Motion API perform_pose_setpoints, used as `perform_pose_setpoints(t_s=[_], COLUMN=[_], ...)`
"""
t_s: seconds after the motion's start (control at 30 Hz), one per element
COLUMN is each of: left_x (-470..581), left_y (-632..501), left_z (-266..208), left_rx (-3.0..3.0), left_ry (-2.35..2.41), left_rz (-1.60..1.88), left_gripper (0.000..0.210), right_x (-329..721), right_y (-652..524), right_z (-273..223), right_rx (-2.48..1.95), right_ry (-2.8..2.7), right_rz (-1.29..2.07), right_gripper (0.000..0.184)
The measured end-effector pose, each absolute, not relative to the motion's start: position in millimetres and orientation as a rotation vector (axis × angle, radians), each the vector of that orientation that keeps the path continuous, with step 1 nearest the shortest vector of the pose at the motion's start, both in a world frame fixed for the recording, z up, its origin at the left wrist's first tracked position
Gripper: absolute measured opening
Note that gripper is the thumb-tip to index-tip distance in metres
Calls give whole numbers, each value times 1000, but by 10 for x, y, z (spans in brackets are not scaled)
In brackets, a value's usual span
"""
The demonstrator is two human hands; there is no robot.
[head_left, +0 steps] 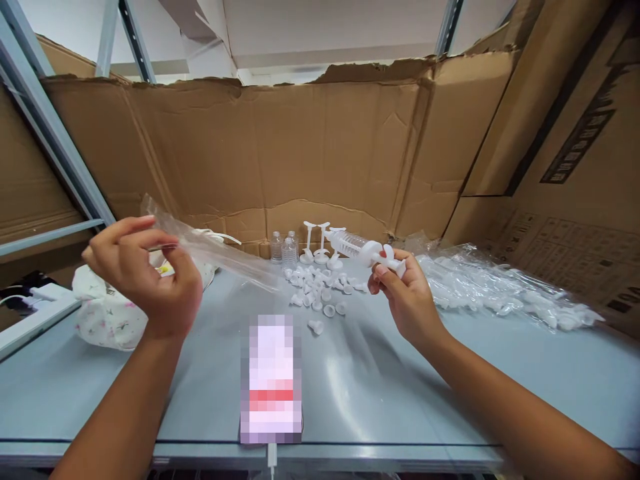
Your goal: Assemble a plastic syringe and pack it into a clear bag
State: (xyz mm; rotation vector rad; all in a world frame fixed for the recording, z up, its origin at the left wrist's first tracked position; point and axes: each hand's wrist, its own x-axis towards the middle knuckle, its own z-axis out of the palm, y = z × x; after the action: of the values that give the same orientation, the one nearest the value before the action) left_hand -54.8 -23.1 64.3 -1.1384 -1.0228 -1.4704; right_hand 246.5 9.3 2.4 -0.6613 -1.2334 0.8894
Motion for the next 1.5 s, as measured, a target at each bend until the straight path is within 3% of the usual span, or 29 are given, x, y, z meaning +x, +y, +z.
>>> perform_pose_setpoints(t_s=[0.2,0.33,0.5,0.63,1.0,1.3,1.5], left_x=[-733,-690,-464,-325,-329,-317,-353], left_y=[-114,-104,-126,-169,-245,-268,-249], left_z=[639,604,522,471,588,601,583], left_rx=[-1159,-1239,-1491,-1708,-2175,-2517,-2450], left_ry=[-1165,-1371,-1486,-1532,-1951,-1947,-1840], left_rz=[-1495,-1094,-562,-327,-326,-451,-430], left_gripper=[14,11,23,28,16,42,40], right_x=[2451,2440,2434,2428,2426,2413,2405], right_y=[126,106,87,83,75,76,70], right_z=[-18,-28,-24,-21,-40,-28,-19], right_rx=[-665,-650,-663,-704,-741,-781,-782], right_ry=[-1297,-1332,-1365,-1405,-1451,-1460,-1455], right_rz=[888,898,887,878,862,880,902], right_gripper=[18,16,15,13,14,18,20])
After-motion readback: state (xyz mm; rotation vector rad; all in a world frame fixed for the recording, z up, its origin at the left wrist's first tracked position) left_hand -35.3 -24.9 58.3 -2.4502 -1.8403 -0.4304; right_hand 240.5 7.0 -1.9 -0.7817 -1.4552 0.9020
